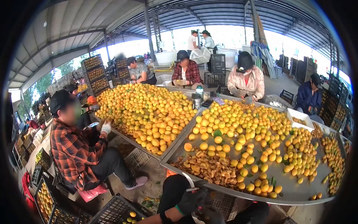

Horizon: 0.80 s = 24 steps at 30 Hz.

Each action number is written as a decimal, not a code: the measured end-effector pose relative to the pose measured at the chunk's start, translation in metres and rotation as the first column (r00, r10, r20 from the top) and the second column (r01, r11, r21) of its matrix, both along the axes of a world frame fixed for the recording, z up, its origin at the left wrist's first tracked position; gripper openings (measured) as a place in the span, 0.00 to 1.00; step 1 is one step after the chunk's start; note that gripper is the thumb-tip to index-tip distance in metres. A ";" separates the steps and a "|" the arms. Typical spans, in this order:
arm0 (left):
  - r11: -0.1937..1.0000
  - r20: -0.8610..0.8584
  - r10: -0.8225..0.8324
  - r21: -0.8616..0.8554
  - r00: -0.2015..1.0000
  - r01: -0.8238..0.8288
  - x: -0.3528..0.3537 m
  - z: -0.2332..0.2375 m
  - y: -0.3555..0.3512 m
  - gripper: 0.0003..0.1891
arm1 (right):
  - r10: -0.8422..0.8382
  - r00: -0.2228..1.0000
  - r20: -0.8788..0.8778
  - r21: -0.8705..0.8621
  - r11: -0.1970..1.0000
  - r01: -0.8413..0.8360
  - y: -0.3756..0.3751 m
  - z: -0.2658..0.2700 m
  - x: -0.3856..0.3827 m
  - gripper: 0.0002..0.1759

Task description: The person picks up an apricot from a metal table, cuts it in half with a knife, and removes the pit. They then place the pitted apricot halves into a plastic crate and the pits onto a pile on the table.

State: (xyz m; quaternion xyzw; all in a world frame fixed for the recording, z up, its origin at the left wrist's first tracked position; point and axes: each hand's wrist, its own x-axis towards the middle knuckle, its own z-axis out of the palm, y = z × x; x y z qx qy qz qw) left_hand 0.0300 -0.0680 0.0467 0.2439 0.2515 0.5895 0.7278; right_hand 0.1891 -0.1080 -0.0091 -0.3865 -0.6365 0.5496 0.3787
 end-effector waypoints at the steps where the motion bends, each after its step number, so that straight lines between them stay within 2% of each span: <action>1: 1.000 -0.049 0.015 -0.002 0.999 -0.015 -0.007 -0.002 0.004 0.08 | -0.023 0.902 0.432 0.555 0.795 -0.245 0.010 0.013 -0.002 0.18; 2: 1.000 -0.098 0.022 -0.010 0.995 -0.023 -0.012 -0.005 0.005 0.03 | -0.035 0.902 0.430 0.535 0.815 -0.224 0.014 -0.002 -0.001 0.18; 3: 0.998 -0.175 0.057 0.045 0.983 -0.050 -0.016 0.003 0.004 0.05 | 0.119 0.993 0.028 0.183 0.976 -0.122 0.022 -0.021 0.000 0.23; 4: 0.993 -0.247 0.089 0.102 0.965 -0.065 -0.019 0.012 0.008 0.07 | 0.058 0.910 -0.411 -0.205 0.966 -0.155 0.018 -0.041 0.006 0.28; 5: 0.959 -0.457 0.235 0.250 0.858 -0.130 -0.020 0.027 0.007 0.09 | -0.095 0.804 -0.587 -0.430 0.878 -0.211 0.016 -0.023 0.004 0.27; 6: 0.905 -0.610 0.377 0.403 0.697 -0.137 -0.018 0.039 0.007 0.11 | -0.298 0.657 -0.692 -0.604 0.739 -0.300 0.024 0.003 0.002 0.26; 7: 0.965 -0.418 0.199 0.241 0.886 -0.102 -0.019 0.034 0.013 0.09 | -0.132 0.902 -0.410 -0.326 0.945 -0.010 0.022 0.010 0.007 0.23; 8: 0.997 -0.166 0.052 0.072 0.985 -0.041 -0.021 0.027 0.017 0.07 | -0.090 0.996 0.020 0.071 0.994 0.088 0.017 0.012 0.010 0.20; 9: 0.996 -0.158 0.069 0.065 0.985 -0.060 -0.017 0.033 0.018 0.05 | -0.126 0.829 -0.544 -0.381 0.918 -0.110 0.019 0.021 0.011 0.19; 10: 0.995 -0.153 0.091 0.061 0.984 -0.083 -0.011 0.037 0.018 0.06 | -0.397 0.363 -0.843 -0.535 0.692 -0.485 0.019 0.030 0.012 0.18; 11: 0.998 -0.156 0.062 0.019 0.986 -0.060 -0.010 0.032 0.018 0.06 | -0.397 0.513 -0.761 -0.603 0.724 -0.335 0.018 0.041 0.013 0.19; 12: 0.995 -0.137 0.058 0.094 0.989 -0.045 -0.010 0.027 0.019 0.07 | -0.391 0.651 -0.651 -0.635 0.750 -0.185 0.013 0.047 0.014 0.21; 13: 0.981 -0.111 0.054 0.190 0.992 -0.032 -0.008 0.024 0.022 0.10 | -0.326 0.652 -0.684 -0.573 0.793 -0.205 0.011 0.041 0.020 0.21; 14: 0.982 -0.106 0.042 0.187 0.993 -0.021 -0.003 0.021 0.022 0.10 | -0.336 0.652 -0.680 -0.577 0.794 -0.193 0.013 0.021 0.028 0.21; 16: 0.991 -0.054 0.039 0.130 0.998 -0.031 0.002 0.018 0.018 0.09 | -0.273 0.808 -0.522 -0.644 0.747 -0.164 0.012 -0.030 0.041 0.21; 17: 0.999 -0.058 0.032 -0.020 0.998 -0.033 0.007 0.022 0.016 0.08 | -0.196 0.774 -0.602 -0.603 0.747 -0.279 0.011 -0.024 0.037 0.22; 18: 0.999 -0.082 0.036 -0.002 0.996 -0.036 0.009 0.018 0.017 0.08 | 0.006 0.982 -0.188 -0.336 0.939 -0.070 0.005 -0.040 0.036 0.26; 19: 0.999 -0.097 -0.018 -0.048 0.995 0.013 0.008 0.011 0.018 0.08 | -0.104 0.845 -0.524 -0.601 0.749 -0.280 0.000 0.002 0.032 0.28; 20: 0.997 -0.011 -0.041 -0.073 0.999 0.040 0.009 -0.004 0.019 0.07 | 0.075 0.928 -0.364 -0.510 0.818 -0.266 -0.002 -0.014 0.031 0.27; 21: 0.996 -0.017 -0.092 -0.011 0.996 0.092 0.011 0.002 0.018 0.05 | 0.089 0.857 -0.508 -0.583 0.697 -0.418 -0.002 -0.009 0.028 0.25; 22: 0.996 -0.015 -0.087 0.018 0.996 0.088 0.015 0.004 0.015 0.05 | 0.107 0.859 -0.501 -0.564 0.712 -0.418 -0.002 -0.012 0.023 0.25; 24: 0.987 -0.108 -0.117 -0.120 0.987 0.104 0.023 0.003 0.008 0.04 | 0.105 0.754 -0.649 -0.538 0.638 -0.552 0.001 -0.017 0.015 0.23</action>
